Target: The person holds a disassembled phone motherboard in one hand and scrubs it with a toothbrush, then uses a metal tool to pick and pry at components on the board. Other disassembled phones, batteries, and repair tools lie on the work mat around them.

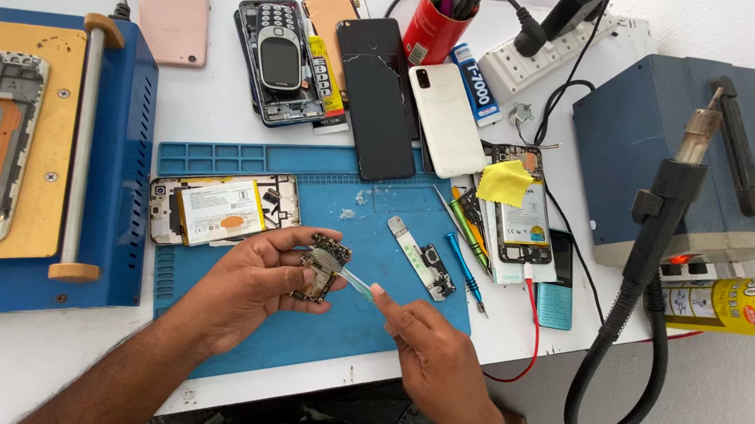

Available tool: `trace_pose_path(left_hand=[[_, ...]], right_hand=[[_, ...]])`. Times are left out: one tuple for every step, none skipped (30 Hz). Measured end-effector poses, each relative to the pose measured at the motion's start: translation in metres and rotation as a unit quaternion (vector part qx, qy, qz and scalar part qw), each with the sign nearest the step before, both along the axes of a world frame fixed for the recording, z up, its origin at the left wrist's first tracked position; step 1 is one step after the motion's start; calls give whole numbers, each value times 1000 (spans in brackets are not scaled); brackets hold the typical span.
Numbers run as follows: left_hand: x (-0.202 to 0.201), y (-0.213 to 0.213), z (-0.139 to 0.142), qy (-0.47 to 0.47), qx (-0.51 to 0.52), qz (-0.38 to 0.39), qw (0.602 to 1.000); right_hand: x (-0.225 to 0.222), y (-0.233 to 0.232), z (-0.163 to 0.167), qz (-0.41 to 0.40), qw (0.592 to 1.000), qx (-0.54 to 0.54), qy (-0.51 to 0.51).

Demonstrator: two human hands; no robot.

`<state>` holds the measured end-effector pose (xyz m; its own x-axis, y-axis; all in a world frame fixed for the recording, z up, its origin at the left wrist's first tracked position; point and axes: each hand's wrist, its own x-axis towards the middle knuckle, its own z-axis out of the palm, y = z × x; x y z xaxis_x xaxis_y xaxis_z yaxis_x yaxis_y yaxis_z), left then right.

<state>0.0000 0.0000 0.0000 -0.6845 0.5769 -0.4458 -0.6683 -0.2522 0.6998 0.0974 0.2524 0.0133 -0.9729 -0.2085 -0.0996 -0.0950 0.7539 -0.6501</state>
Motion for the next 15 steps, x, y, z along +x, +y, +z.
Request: trace_pose_path(left_hand=[[0, -1, 2, -1, -6, 3, 1000], [1, -1, 3, -2, -13, 6, 1000], [1, -1, 4, -4, -19, 10, 1000], [1, -1, 5, -2, -18, 12, 1000], [1, -1, 5, -1, -16, 12, 1000], [2, 0, 5, 0, -14, 14, 1000], [2, 0, 4, 4, -8, 11, 1000], [2, 1, 3, 8, -2, 9, 1000], [2, 1, 2, 13, 4, 7, 1000], [3, 2, 2, 15, 12, 11, 1000], [4, 2, 1, 16, 20, 14, 1000], [4, 3, 1, 17, 28, 17, 999], [5, 3, 1, 19, 25, 22, 999], [5, 2, 1, 22, 22, 27, 999], [5, 2, 2, 26, 18, 33, 999]], right_hand=[[1, 1, 2, -4, 1000, -16, 15], [1, 1, 3, -8, 999, -31, 29], [0, 1, 4, -12, 998, -47, 44], [-2, 1, 4, -4, 999, -23, 41], [-3, 1, 3, 3, 999, 1, 38], [-4, 0, 3, 10, 999, 26, 36], [-4, -1, 3, 3, 999, 5, 43], [-4, -3, 2, -4, 999, -16, 51], [-4, -5, 2, -11, 997, -38, 59], [-5, -6, 2, -11, 996, -53, 67], [-6, -8, 2, -12, 995, -68, 73], [-6, -9, 2, -13, 993, -83, 79], [-6, -11, 3, -22, 994, -75, 78], [-5, -12, 3, -30, 994, -66, 78], [-5, -14, 4, -38, 994, -59, 78]])
